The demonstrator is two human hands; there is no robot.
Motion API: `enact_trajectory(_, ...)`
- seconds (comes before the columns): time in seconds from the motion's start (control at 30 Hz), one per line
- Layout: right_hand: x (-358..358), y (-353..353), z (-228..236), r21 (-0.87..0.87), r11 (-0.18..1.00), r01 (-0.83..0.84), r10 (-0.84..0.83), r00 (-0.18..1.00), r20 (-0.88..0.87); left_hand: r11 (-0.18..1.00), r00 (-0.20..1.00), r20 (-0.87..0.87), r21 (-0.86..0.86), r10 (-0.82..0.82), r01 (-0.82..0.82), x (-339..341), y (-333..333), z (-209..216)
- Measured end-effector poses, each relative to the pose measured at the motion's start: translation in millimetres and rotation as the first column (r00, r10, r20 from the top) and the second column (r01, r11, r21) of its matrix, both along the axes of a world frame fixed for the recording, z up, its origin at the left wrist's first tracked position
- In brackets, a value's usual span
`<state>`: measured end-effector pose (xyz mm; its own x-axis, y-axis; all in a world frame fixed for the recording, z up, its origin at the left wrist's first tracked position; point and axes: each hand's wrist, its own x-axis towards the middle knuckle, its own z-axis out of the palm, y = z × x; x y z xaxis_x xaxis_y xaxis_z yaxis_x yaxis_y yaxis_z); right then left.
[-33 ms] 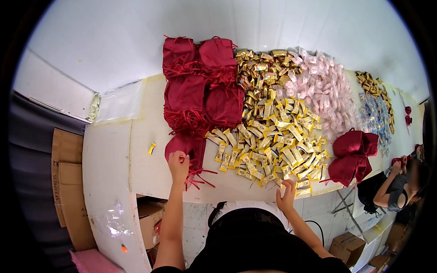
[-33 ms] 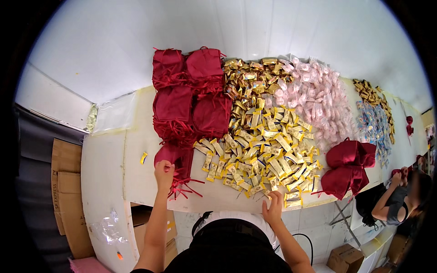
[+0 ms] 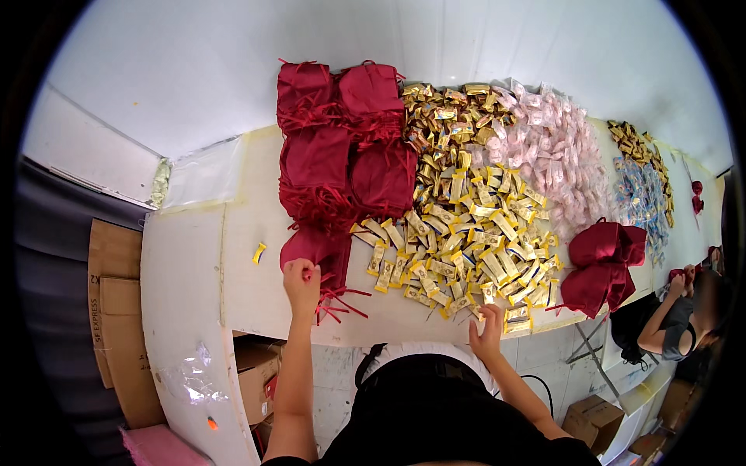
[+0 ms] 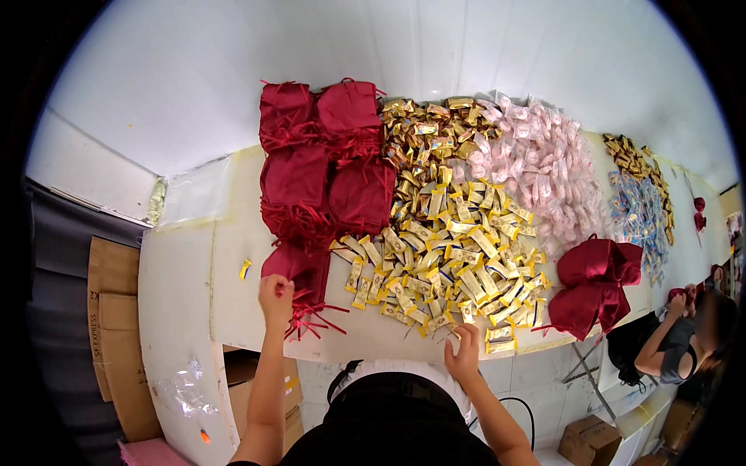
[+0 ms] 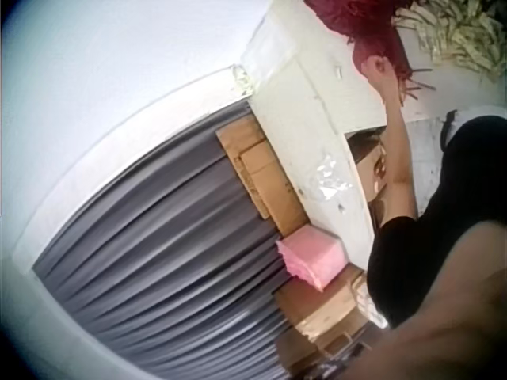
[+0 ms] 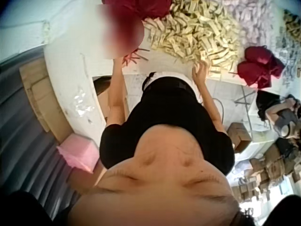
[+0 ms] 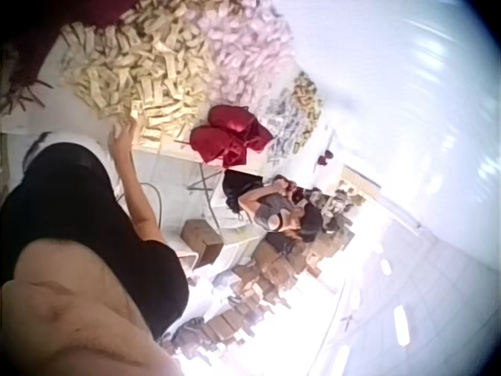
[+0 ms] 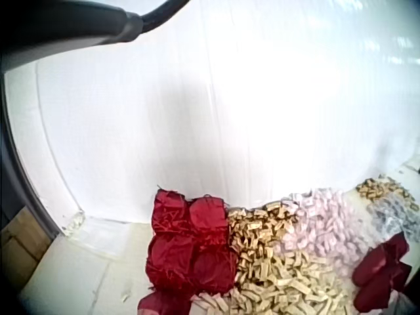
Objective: The person uses a small orange safety cutter to open a large plastic bag of small gold-wrapped items. They then pick up several items at a time and place them into red drawstring pouches on a table.
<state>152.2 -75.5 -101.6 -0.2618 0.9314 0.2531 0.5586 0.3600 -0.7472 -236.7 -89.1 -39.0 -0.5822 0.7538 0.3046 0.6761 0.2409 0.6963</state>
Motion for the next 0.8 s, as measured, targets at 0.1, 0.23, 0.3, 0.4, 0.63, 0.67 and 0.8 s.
enact_trajectory(0.1,-34,23,6,0.011,0.998,-0.067,0.068,0.993,-0.093,1.000,1.000,0.004,-0.028,0.008,-0.007,27,-12,58)
enact_trajectory(0.23,-58,50,13,0.065,0.990,-0.125,0.131,0.986,-0.101,0.964,0.987,0.153,-0.255,-0.040,0.079,48,-35,87)
enact_trajectory(0.3,-53,49,16,0.056,0.998,-0.003,0.009,0.995,-0.099,0.934,0.982,0.116,-0.309,-0.149,0.178,56,-39,92)
enact_trajectory(0.4,-5,27,-4,0.008,0.949,0.314,-0.314,0.949,0.015,0.828,0.919,-0.019,-0.443,-0.393,0.345,64,-38,91)
enact_trajectory(0.63,66,0,-52,0.139,0.737,0.661,-0.619,0.578,0.532,0.785,0.942,-0.034,-0.563,-0.334,0.258,73,-37,55)
enact_trajectory(0.67,64,-1,-54,0.050,0.707,0.706,-0.601,0.561,0.570,0.782,0.943,0.016,-0.554,-0.332,0.285,74,-36,55)
enact_trajectory(0.8,58,-4,-70,0.097,0.741,0.665,-0.575,0.552,0.604,0.632,0.873,0.059,-0.666,-0.484,0.395,69,-43,51)
